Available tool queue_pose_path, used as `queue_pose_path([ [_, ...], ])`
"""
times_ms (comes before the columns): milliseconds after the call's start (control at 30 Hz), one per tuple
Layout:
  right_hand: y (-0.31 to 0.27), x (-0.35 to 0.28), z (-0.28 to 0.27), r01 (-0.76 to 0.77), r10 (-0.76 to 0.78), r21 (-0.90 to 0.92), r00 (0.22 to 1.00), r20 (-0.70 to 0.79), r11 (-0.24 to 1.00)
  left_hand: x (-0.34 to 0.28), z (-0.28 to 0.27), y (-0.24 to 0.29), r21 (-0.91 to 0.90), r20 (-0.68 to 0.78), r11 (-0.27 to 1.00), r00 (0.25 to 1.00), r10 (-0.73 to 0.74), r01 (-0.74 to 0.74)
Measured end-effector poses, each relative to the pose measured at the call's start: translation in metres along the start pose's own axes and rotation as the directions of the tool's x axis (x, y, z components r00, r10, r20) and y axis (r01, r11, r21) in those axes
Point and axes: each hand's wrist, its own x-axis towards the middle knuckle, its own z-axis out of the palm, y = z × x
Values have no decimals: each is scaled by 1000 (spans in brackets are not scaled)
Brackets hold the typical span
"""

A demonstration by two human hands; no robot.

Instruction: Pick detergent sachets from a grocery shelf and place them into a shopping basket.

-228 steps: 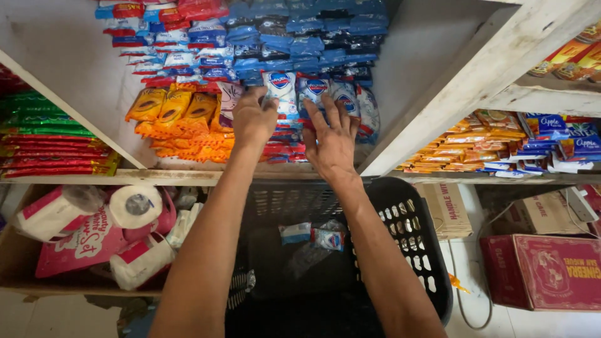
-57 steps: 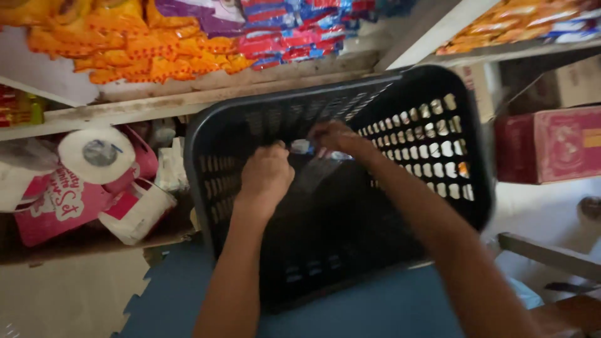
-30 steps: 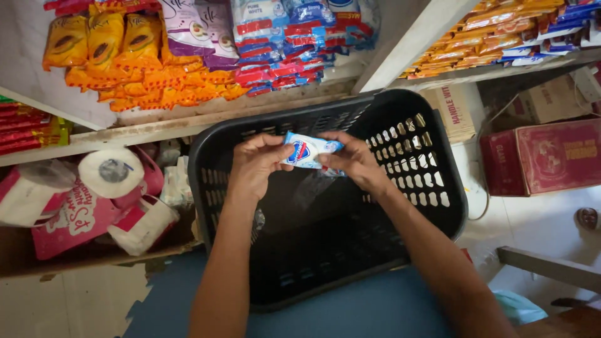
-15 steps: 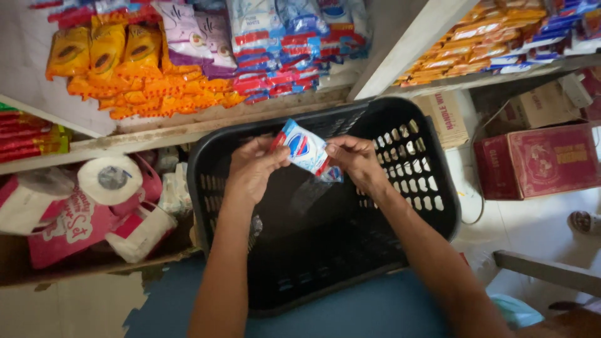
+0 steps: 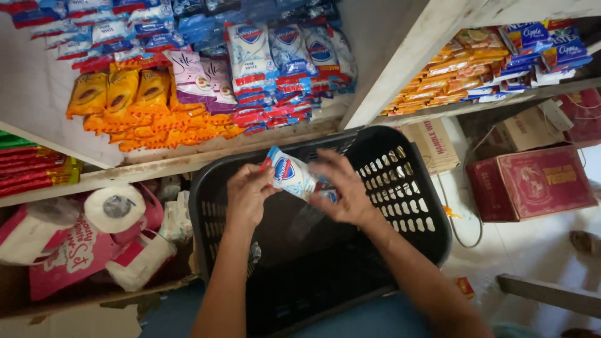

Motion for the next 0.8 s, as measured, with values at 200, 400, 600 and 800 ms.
queue_pose_path([
  [200,0,-14,18,177,-145,-88,948,285,980,5,-9,-14,19,-3,999,999,-36,36],
  [400,-16,-2,18,271,-177,-235,918,355,933,10,-13,-13,-57,-54,997,997,-50,47],
  [600,5,-17,14,331,-189,-309,892,410,892,-2,-2,5,-112,69,990,995,-73,81],
  [800,1,11,-7,280,-252,-250,958,136,927,-2,-4,16,-131,95,988,993,-64,77],
])
